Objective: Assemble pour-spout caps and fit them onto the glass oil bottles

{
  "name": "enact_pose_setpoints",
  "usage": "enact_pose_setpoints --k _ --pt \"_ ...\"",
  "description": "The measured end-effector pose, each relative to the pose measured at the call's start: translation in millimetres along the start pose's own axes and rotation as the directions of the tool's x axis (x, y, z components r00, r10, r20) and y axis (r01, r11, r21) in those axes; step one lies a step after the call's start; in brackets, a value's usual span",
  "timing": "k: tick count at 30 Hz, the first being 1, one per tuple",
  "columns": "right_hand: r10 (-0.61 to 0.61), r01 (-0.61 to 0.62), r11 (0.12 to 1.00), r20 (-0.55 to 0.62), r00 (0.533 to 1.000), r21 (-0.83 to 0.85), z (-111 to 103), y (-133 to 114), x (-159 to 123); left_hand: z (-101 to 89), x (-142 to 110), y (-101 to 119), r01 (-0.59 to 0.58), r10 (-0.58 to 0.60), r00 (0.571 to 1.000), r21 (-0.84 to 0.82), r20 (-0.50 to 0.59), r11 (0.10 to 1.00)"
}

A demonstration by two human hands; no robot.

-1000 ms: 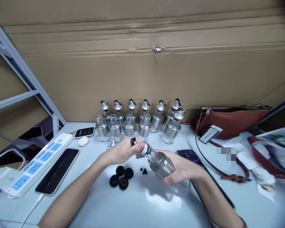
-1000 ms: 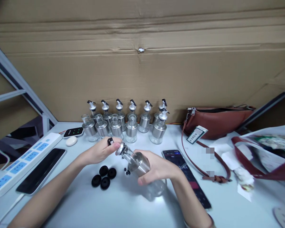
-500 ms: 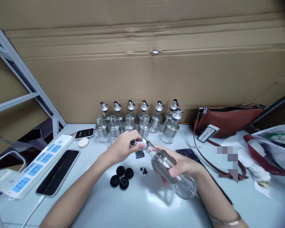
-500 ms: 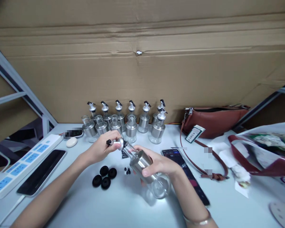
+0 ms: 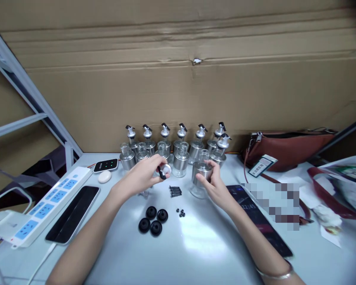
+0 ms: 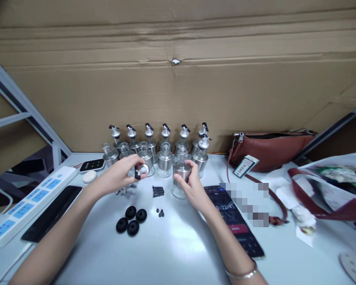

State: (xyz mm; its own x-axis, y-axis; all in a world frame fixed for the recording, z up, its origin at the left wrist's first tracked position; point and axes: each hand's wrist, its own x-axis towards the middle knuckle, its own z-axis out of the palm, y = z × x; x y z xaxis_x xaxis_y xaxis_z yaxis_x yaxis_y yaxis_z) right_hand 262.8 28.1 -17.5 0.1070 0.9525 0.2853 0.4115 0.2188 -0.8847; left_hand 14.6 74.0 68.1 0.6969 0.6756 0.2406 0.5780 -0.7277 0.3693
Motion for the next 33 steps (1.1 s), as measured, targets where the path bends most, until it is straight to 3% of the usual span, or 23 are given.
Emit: enact_pose_setpoints --k 8,13,16,19,21,25,29,33 --pt "-0.209 0.185 0.943 -0.059 0.976 -0.275 7.4 19.4 3.8 -4.4 -2.7 4.9 -0.069 0.067 0.996 0.029 0.05 0.997" --pt "-0.356 0.231 0.844 -0.184 0.916 -0.484 -1.1 7.2 6.0 3.3 -4.5 10.1 -0.076 0.077 0.997 0.025 -0.029 0.997" --pt "-0.369 0.205 0.851 -0.272 0.889 -0.483 -4.8 -2.7 4.2 17.5 -12.0 16.4 -0.09 0.088 0.993 -0.029 -0.084 0.995" --pt "-0.35 0.209 0.858 -0.239 0.906 -0.468 -4.4 -10.5 0.0 38.1 -26.4 18.3 -0.095 0.075 0.988 -0.143 -0.138 0.985" --pt "-0.335 0.215 0.862 -0.198 0.921 -0.458 -2.7 -13.3 -2.4 51.6 -36.6 16.3 -0.109 0.057 0.965 -0.196 -0.256 0.975" --pt "-0.321 0.212 0.862 -0.173 0.931 -0.46 -0.5 -10.1 -2.7 67.8 -48.9 10.9 -0.115 0.048 0.907 -0.135 -0.418 0.984" --pt "-0.341 0.224 0.833 -0.149 0.928 -0.506 -1.6 -5.3 -0.3 70.7 -50.7 12.5 -0.118 0.103 0.89 -0.006 -0.445 0.993" --pt "-0.369 0.273 0.834 -0.118 0.922 -0.48 1.8 -18.2 -5.7 74.6 -50.4 20.4 -0.031 0.056 0.898 0.066 -0.437 0.997"
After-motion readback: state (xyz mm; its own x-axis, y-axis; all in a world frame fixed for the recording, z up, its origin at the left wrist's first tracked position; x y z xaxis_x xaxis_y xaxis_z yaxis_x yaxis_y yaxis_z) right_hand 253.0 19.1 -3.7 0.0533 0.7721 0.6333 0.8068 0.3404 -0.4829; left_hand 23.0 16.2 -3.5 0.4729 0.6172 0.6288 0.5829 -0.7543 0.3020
